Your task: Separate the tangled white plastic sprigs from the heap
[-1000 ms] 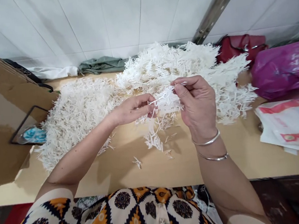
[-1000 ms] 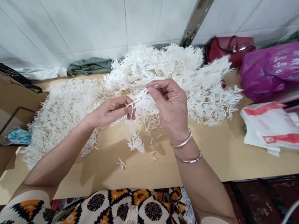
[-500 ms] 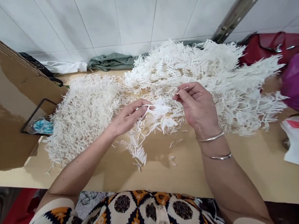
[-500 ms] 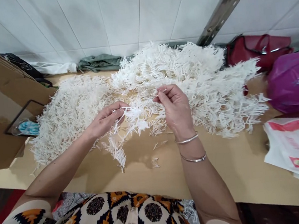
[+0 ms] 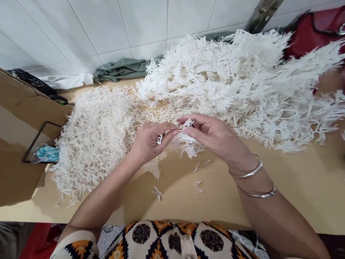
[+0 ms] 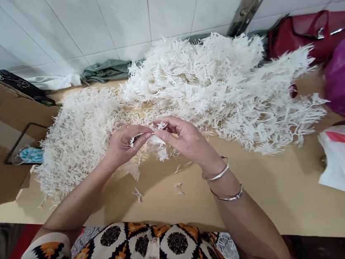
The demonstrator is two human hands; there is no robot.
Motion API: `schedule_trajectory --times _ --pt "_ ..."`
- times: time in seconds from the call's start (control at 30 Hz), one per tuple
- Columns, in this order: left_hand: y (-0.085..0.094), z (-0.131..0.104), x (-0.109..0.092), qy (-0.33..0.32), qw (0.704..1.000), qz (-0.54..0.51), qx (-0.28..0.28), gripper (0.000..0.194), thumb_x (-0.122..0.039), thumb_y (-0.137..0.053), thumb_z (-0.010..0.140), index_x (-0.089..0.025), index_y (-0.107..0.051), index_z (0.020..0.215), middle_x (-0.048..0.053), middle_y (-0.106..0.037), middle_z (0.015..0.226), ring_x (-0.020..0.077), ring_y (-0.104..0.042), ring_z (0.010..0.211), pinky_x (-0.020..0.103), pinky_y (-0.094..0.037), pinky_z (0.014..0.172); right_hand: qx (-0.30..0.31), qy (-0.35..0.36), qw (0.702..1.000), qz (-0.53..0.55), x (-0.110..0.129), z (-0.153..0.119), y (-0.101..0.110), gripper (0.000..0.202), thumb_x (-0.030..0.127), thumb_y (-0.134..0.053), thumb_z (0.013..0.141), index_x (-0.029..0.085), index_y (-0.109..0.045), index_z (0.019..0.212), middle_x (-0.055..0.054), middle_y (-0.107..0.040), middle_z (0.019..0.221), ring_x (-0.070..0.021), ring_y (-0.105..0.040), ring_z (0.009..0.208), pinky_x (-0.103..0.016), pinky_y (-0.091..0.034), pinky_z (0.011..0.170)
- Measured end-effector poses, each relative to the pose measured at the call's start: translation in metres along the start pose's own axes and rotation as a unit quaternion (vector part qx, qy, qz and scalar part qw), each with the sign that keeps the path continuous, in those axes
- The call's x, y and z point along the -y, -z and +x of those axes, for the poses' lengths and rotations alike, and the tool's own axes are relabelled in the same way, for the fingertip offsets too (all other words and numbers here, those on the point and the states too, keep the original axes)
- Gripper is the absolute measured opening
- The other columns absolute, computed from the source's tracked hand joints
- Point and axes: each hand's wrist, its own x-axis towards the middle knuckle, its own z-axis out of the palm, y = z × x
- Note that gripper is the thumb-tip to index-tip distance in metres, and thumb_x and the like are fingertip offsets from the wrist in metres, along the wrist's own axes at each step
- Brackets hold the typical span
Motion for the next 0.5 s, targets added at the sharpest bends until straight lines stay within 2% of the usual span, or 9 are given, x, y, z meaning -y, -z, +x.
schedule_trajectory --times 0.07,0.13,0.23,0.3,0.37,0.43,0.5 --pt "-0.002 0.001 0.0 -0.049 0.995 0.083 0.005 0.026 -0.041 -0.059 0.106 -0.023 -0.076 0.103 0.0 -0.083 0.088 0.0109 -0.07 0.072 0.031 -0.045 0.077 -0.018 0.006 1.0 0.008 -0.005 -0.002 -0.005 0.02 0.047 -0.075 0.096 0.027 -0.078 0.101 0.002 -0.068 0.084 -0.0135 -0.056 0.074 -0.029 -0.046 0.069" --pt "-0.004 0.0 0.001 -0.071 0.991 0.116 0.014 0.026 -0.04 -0.056 0.108 -0.022 -0.075 0.104 0.0 -0.083 0.088 0.0116 -0.072 0.074 0.031 -0.044 0.077 -0.048 0.016 0.998 0.034 -0.011 -0.003 -0.01 0.025 0.047 -0.073 0.098 0.026 -0.072 0.085 0.003 -0.06 0.078 -0.0132 -0.051 0.073 -0.03 -0.042 0.068" --pt "-0.007 -0.005 0.004 -0.099 0.985 0.141 0.009 0.023 -0.038 -0.057 0.107 -0.021 -0.073 0.102 -0.001 -0.082 0.085 0.0121 -0.073 0.074 0.031 -0.044 0.076 -0.069 0.0 0.995 0.075 -0.021 -0.003 -0.015 0.033 0.049 -0.074 0.097 0.025 -0.066 0.076 0.004 -0.052 0.071 -0.0133 -0.046 0.069 -0.03 -0.039 0.067" --pt "-0.009 -0.008 0.007 -0.117 0.98 0.159 -0.008 0.02 -0.037 -0.059 0.107 -0.021 -0.071 0.101 -0.002 -0.08 0.081 0.0121 -0.071 0.072 0.03 -0.043 0.075 -0.065 -0.017 0.993 0.1 -0.024 -0.003 -0.016 0.028 0.05 -0.076 0.095 0.026 -0.072 0.081 0.003 -0.06 0.076 -0.0141 -0.052 0.073 -0.03 -0.043 0.071" --pt "-0.009 -0.011 0.01 -0.118 0.978 0.17 -0.02 0.017 -0.035 -0.06 0.106 -0.022 -0.071 0.103 -0.002 -0.08 0.082 0.0118 -0.071 0.072 0.03 -0.043 0.076 -0.063 -0.026 0.993 0.097 -0.024 -0.004 -0.016 0.023 0.051 -0.074 0.096 0.029 -0.08 0.091 0.001 -0.071 0.087 -0.0169 -0.062 0.085 -0.033 -0.049 0.083" --pt "-0.008 -0.013 0.011 -0.118 0.978 0.171 -0.028 0.013 -0.032 -0.062 0.106 -0.022 -0.069 0.103 -0.002 -0.081 0.086 0.0112 -0.07 0.073 0.03 -0.043 0.076 -0.088 -0.026 0.994 0.052 -0.023 -0.004 -0.016 0.026 0.052 -0.069 0.1 0.031 -0.083 0.097 -0.001 -0.076 0.093 -0.0201 -0.068 0.097 -0.037 -0.05 0.093" --pt "-0.008 -0.015 0.012 -0.13 0.975 0.176 -0.035 0.01 -0.031 -0.064 0.104 -0.022 -0.068 0.101 -0.003 -0.08 0.083 0.0111 -0.068 0.071 0.03 -0.042 0.075 -0.127 -0.02 0.992 0.014 -0.024 -0.004 -0.017 0.029 0.052 -0.065 0.102 0.031 -0.085 0.098 -0.001 -0.078 0.094 -0.0216 -0.07 0.102 -0.04 -0.051 0.097"
